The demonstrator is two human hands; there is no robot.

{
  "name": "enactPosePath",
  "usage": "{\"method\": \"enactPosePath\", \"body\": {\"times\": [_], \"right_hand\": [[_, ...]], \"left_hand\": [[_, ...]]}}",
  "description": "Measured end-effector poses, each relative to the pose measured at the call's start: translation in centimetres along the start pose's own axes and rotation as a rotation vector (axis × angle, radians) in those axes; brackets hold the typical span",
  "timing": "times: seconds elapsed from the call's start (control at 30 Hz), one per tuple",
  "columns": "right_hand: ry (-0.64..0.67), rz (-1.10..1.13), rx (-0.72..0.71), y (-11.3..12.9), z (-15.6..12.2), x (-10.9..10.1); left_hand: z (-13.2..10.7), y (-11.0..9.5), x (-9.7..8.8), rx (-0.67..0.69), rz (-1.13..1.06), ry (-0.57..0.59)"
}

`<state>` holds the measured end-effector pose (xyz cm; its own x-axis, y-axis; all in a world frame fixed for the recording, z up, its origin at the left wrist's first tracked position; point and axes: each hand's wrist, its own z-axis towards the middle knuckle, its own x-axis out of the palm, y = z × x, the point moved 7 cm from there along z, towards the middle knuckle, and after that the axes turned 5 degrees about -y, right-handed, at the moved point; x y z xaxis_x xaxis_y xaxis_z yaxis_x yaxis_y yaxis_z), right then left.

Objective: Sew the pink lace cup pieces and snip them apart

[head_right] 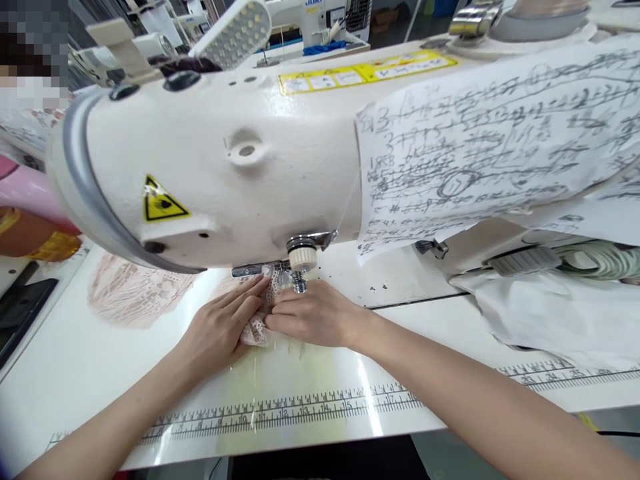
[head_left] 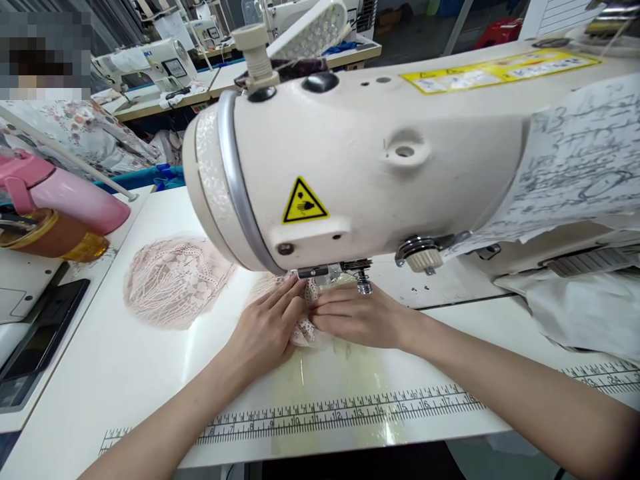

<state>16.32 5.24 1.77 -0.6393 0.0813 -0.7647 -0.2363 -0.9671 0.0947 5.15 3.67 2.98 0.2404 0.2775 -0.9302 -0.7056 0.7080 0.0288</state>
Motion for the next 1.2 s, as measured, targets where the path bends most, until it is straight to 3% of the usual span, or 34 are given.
{"method": "enactPosePath", "body": {"times": [0.37,0.83,1.2], "right_hand": [[-0.106,-0.061,0.078,-0.6,0.5,-2.5],[-0.049,-0.250,0.120,-1.1,0.2,-2.3],[-0.120,-0.182,0.071,-0.4,0.8,-2.4]], "left_hand": [[0.1,-0.3,0.5,-0.010,-0.022,0.013],[0.4,0.1,0.7,-0.020,-0.014,-0.025],[0.1,-0.3,-0.7,0.082,-0.086,-0.136]]}}
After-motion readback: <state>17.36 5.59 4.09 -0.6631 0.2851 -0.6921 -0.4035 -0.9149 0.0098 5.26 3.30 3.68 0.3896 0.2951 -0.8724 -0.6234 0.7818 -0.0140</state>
